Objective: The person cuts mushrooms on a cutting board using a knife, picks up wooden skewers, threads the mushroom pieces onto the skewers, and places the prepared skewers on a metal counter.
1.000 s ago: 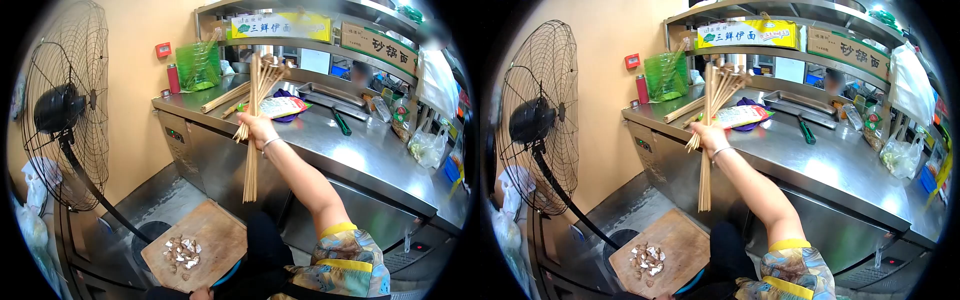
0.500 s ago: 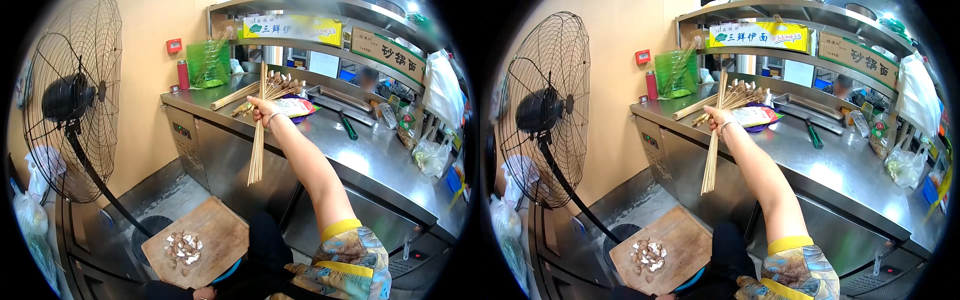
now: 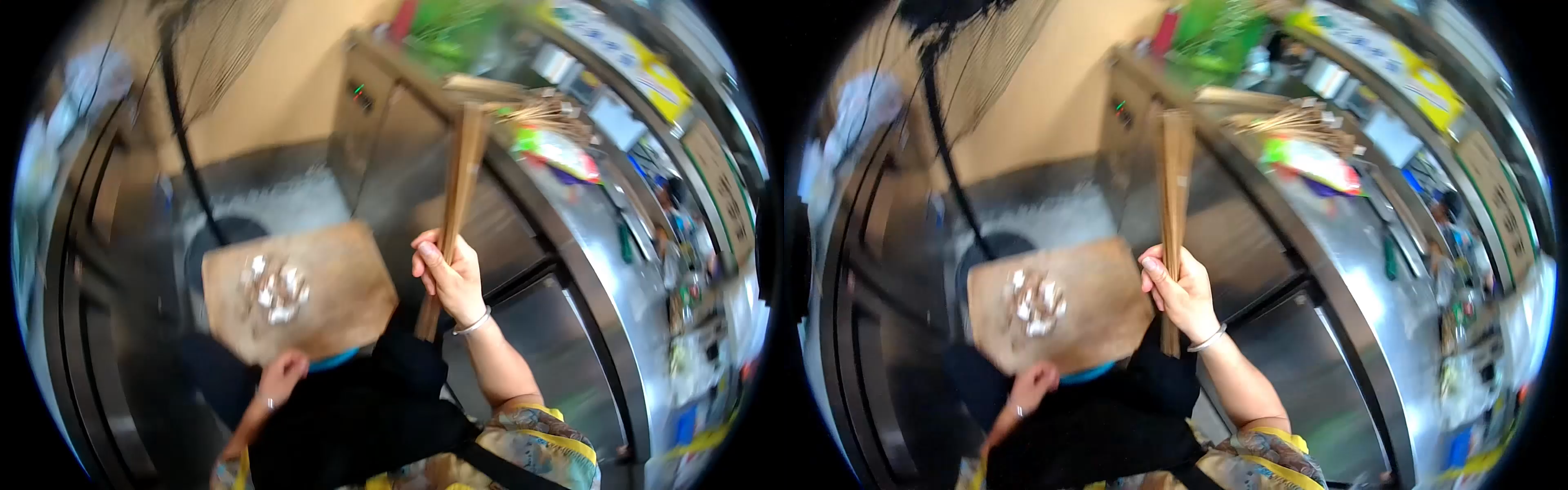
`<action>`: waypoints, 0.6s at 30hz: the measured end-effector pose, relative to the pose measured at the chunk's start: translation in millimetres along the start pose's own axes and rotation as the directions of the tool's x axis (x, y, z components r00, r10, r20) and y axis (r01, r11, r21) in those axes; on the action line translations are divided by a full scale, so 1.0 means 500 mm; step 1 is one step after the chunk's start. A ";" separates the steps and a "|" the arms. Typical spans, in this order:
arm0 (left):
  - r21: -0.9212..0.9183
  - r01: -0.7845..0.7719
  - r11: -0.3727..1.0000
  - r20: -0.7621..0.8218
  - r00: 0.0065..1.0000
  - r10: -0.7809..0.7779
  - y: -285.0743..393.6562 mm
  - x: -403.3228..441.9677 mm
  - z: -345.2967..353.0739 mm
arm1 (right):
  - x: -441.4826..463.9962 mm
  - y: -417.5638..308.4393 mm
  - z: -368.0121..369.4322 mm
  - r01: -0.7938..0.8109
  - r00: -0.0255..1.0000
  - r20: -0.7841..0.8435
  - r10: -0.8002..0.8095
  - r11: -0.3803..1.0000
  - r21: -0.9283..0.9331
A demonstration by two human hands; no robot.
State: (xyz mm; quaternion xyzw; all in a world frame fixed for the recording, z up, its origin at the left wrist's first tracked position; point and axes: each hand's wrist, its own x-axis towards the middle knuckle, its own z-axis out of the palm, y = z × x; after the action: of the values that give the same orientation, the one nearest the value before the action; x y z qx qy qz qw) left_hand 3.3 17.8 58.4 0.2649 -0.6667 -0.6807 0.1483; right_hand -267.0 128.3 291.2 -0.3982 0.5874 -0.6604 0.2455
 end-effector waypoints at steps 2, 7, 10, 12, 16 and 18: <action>-0.003 -0.071 0.997 -0.081 0.994 0.071 0.076 0.004 0.031 | -0.035 0.051 0.060 -0.022 0.999 0.044 0.014 0.983 0.180; -0.146 -0.534 0.833 -0.300 0.826 0.477 0.250 0.003 0.071 | -0.091 0.194 0.181 0.360 0.809 0.574 -0.123 0.877 -0.319; -0.738 -0.292 0.608 -0.266 0.954 0.136 0.226 0.013 0.034 | -0.120 0.204 0.200 0.181 0.730 0.656 0.194 0.870 -0.458; -0.802 -0.269 0.533 -0.359 0.931 -0.071 0.205 0.013 0.022 | -0.130 0.241 0.183 0.119 0.654 0.645 0.395 0.789 -0.603; -0.818 -0.332 0.470 -0.456 0.873 -0.175 0.174 -0.012 -0.047 | -0.189 0.301 0.092 0.253 0.638 0.685 0.351 0.745 -0.617; -0.815 -0.314 0.486 -0.446 0.876 -0.182 0.175 -0.021 -0.066 | -0.209 0.313 0.056 0.170 0.670 0.629 0.393 0.744 -0.646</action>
State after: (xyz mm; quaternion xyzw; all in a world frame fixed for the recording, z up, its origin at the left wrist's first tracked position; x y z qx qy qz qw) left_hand 17.3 -9.4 147.2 0.2845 -0.1810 -0.8283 0.4474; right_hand -207.9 164.9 114.3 -0.6479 0.6557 -0.1748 0.3461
